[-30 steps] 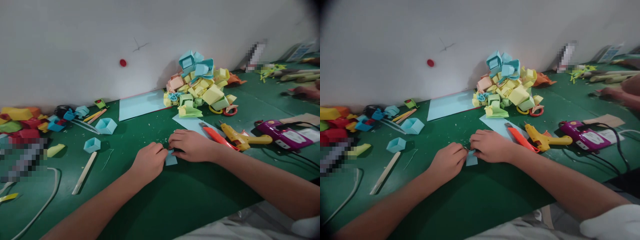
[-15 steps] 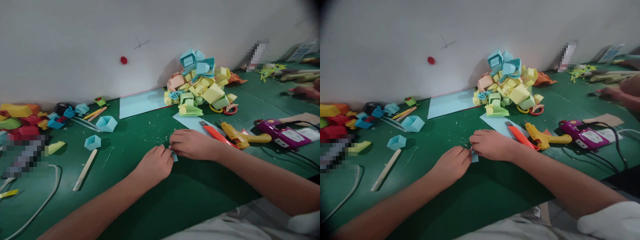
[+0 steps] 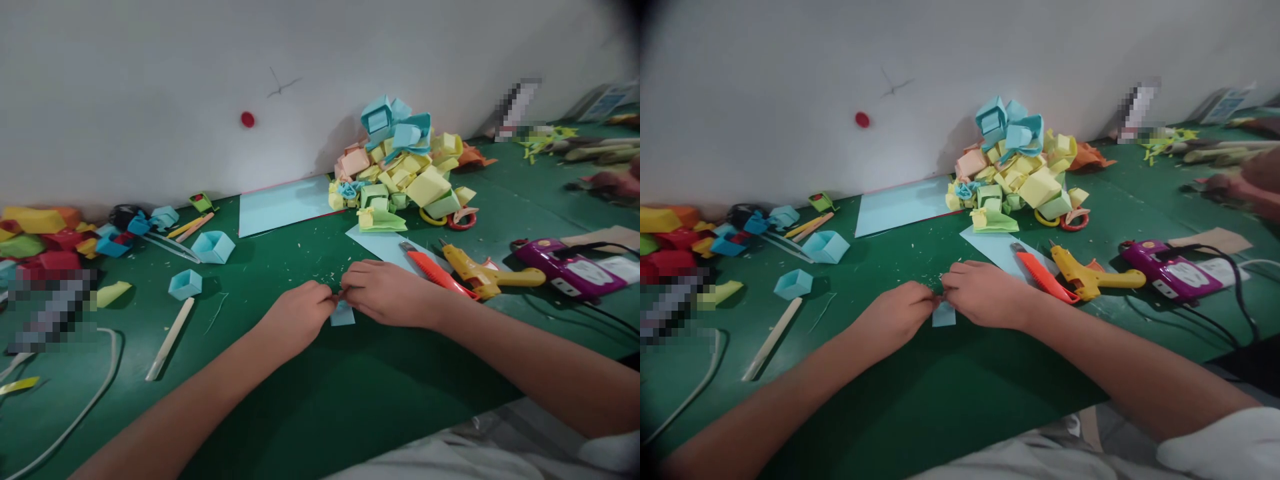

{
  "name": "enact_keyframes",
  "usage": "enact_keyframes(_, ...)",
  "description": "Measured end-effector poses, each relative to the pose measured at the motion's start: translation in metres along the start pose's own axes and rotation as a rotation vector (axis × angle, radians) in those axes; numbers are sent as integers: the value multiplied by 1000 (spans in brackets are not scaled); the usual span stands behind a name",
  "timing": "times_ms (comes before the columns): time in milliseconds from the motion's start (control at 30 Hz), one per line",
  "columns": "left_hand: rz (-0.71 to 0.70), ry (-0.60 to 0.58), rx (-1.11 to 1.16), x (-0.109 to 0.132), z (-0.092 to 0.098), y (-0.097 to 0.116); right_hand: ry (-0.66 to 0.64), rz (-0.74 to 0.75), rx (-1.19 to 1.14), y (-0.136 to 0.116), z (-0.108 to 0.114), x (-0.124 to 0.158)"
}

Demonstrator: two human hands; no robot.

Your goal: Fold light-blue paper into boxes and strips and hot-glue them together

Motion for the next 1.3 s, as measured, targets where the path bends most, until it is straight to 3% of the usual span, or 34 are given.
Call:
enact_keyframes(167, 53, -37, 175, -4, -3, -13, -39, 3, 43, -3, 0, -2)
enact_keyframes(467, -48, -13, 113, 0, 10, 1, -90, -29, 41, -8, 7, -4)
enact_keyframes(633, 86, -27, 272, -3, 11, -4, -79, -76, -6, -9, 6, -3)
enact_keyframes(767, 220, -47, 378, -8, 2, -15, 29, -243, -174, 6, 2, 2)
enact_keyframes(967, 299, -108, 491, -11, -1, -19, 136, -429, -346, 21, -5, 10)
enact_keyframes(1100, 413, -121, 531, -10, -3, -23, 133, -416, -388, 19, -6, 8)
enact_keyframes(1300, 434, -117, 459, -8, -6, -23, 130, -430, -446, 18, -7, 5)
Point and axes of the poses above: each hand's wrist, its own x-axis away from the middle knuckle, its own z-axis out of the back of the hand, y = z × x, the point moved 7 cm from there along -x, towards the middle knuckle, and after that the axes turned 14 degrees about z, right-handed, at the moved point
